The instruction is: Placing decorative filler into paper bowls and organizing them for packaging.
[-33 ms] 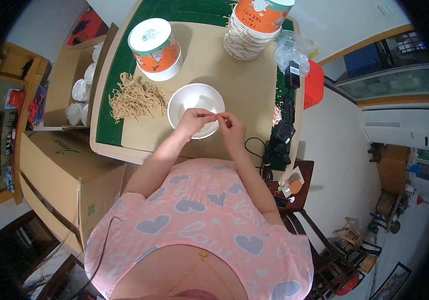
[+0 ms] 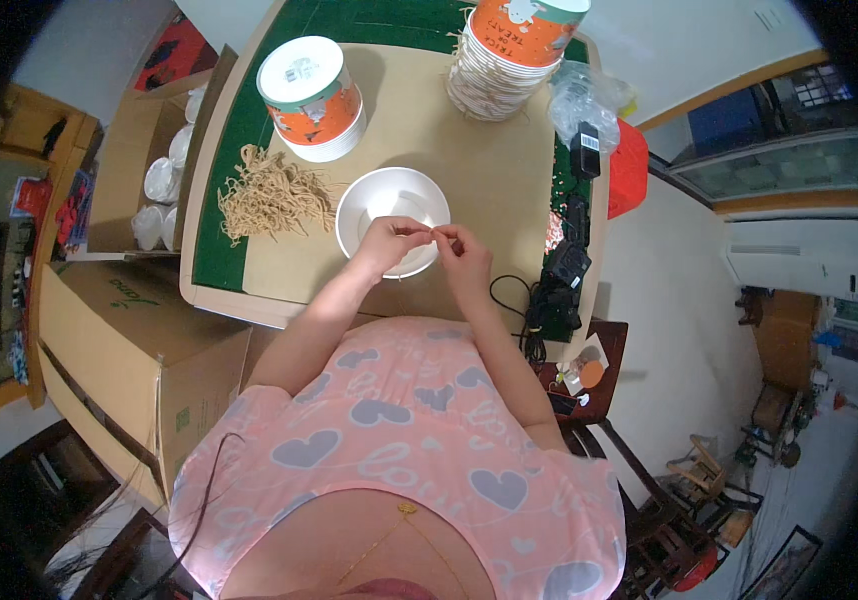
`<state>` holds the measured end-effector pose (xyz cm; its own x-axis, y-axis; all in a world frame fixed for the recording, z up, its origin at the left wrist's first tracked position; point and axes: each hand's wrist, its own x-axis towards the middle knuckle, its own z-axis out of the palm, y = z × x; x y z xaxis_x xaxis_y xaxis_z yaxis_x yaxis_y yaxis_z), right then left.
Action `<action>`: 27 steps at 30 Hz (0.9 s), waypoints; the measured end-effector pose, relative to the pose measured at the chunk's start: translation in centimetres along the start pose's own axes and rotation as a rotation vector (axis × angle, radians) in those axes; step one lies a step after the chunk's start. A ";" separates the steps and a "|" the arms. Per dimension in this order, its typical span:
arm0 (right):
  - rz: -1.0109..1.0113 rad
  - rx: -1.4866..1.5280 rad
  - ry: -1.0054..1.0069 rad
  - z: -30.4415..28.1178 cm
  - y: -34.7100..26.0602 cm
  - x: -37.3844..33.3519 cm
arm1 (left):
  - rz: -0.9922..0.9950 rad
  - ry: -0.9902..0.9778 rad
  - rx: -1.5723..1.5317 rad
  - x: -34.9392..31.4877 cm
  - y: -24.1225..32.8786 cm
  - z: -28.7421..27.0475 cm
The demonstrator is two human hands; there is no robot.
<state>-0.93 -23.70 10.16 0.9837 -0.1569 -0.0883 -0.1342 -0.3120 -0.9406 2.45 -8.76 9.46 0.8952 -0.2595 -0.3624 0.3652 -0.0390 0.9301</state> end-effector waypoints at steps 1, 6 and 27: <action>0.003 0.002 0.002 0.0 -0.2 0.0 | 0.128 0.022 0.053 0.0 -0.1 0.1; -0.064 -0.115 0.011 0.2 -1.0 0.0 | 0.112 0.047 0.184 -0.4 0.2 0.4; -0.068 -0.027 0.023 0.7 0.5 0.0 | 0.396 0.264 0.534 -1.5 1.2 1.2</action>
<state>-0.89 -23.19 9.51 0.9876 -0.1559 -0.0167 -0.0706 -0.3475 -0.9350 1.22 -9.58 11.26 0.9912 -0.1125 0.0692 -0.1148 -0.4750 0.8725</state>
